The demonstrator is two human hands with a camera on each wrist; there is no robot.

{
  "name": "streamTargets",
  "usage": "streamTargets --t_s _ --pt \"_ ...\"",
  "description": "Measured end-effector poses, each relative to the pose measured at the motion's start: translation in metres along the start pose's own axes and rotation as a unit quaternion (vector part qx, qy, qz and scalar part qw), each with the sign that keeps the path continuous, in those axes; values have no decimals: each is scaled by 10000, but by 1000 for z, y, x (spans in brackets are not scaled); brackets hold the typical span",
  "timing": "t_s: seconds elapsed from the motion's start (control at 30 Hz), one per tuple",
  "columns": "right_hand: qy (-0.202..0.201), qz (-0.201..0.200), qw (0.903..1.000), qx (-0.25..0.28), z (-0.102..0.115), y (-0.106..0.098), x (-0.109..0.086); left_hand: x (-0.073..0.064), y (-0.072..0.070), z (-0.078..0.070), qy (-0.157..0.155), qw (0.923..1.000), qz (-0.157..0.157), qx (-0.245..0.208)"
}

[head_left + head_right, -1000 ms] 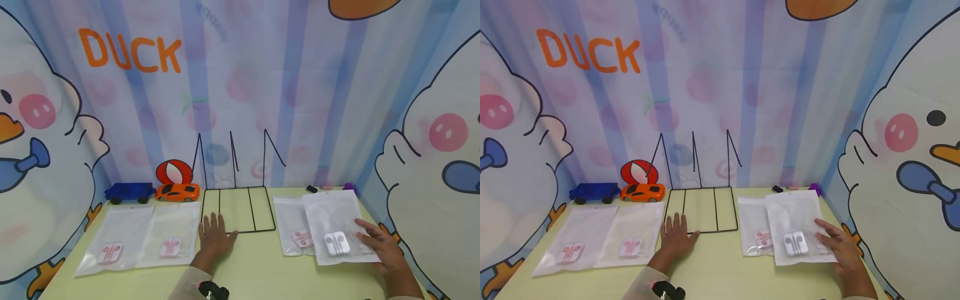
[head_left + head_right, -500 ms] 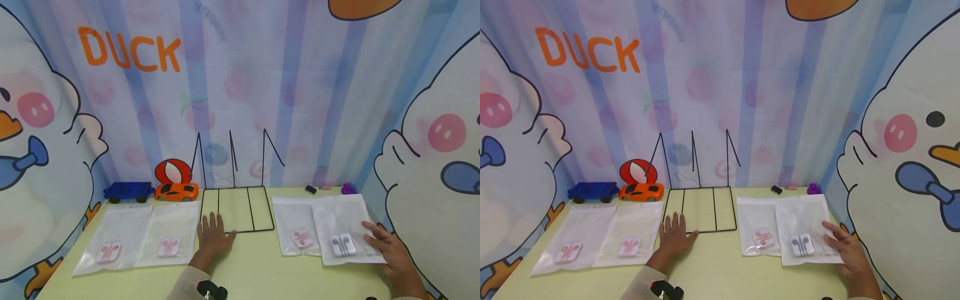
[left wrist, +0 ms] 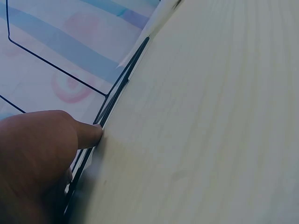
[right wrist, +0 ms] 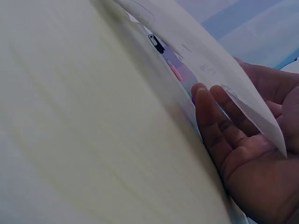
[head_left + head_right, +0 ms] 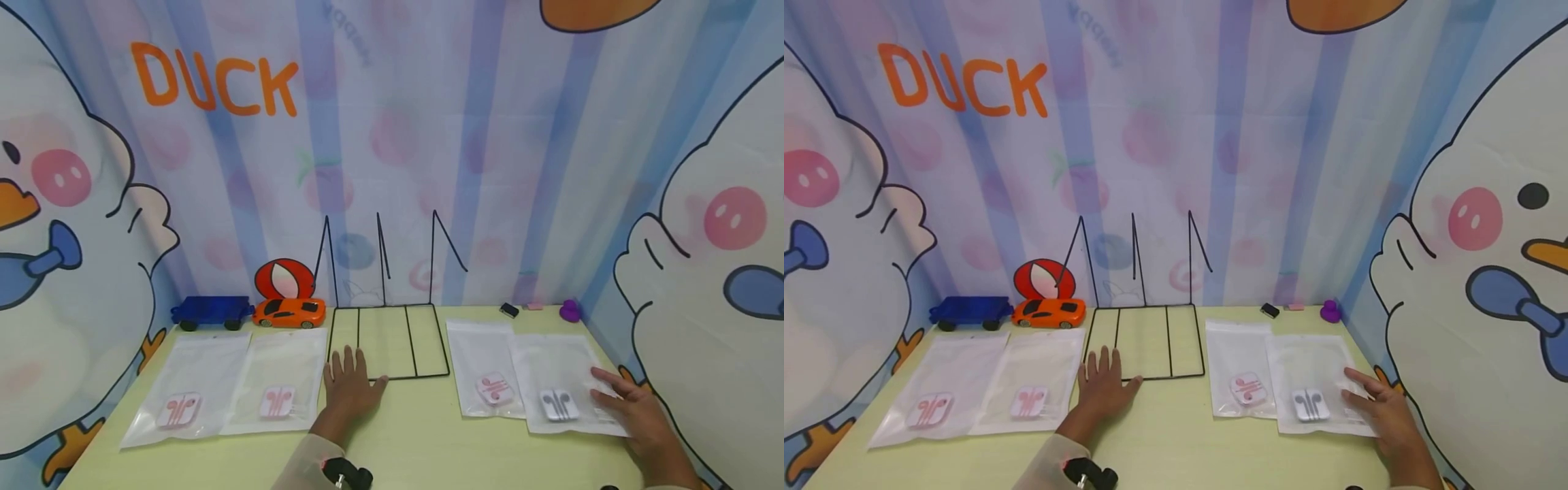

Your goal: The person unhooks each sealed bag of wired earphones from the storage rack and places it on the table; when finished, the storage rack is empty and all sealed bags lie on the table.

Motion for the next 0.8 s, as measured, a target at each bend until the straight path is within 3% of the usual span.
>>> streamTargets --t_s 0.2,0.5,0.8 --pt "-4 -127 9853 -1703 8 -6 3 0 2 0 -1 10000 8 -71" --pt "73 -115 9652 -2613 16 0 3 0 4 2 -1 10000 36 -91" --pt "-66 -178 9586 -2841 22 3 1 -1 1 1 -14 10000 69 -47"
Point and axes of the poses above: each hand's wrist, its own x-axis towards the middle knuckle, its own y-axis out of the palm, z = x × y, the point moved 10 cm from there along x, towards the middle knuckle, and after that the axes turned 4 degrees about z, right-handed, at the moved point
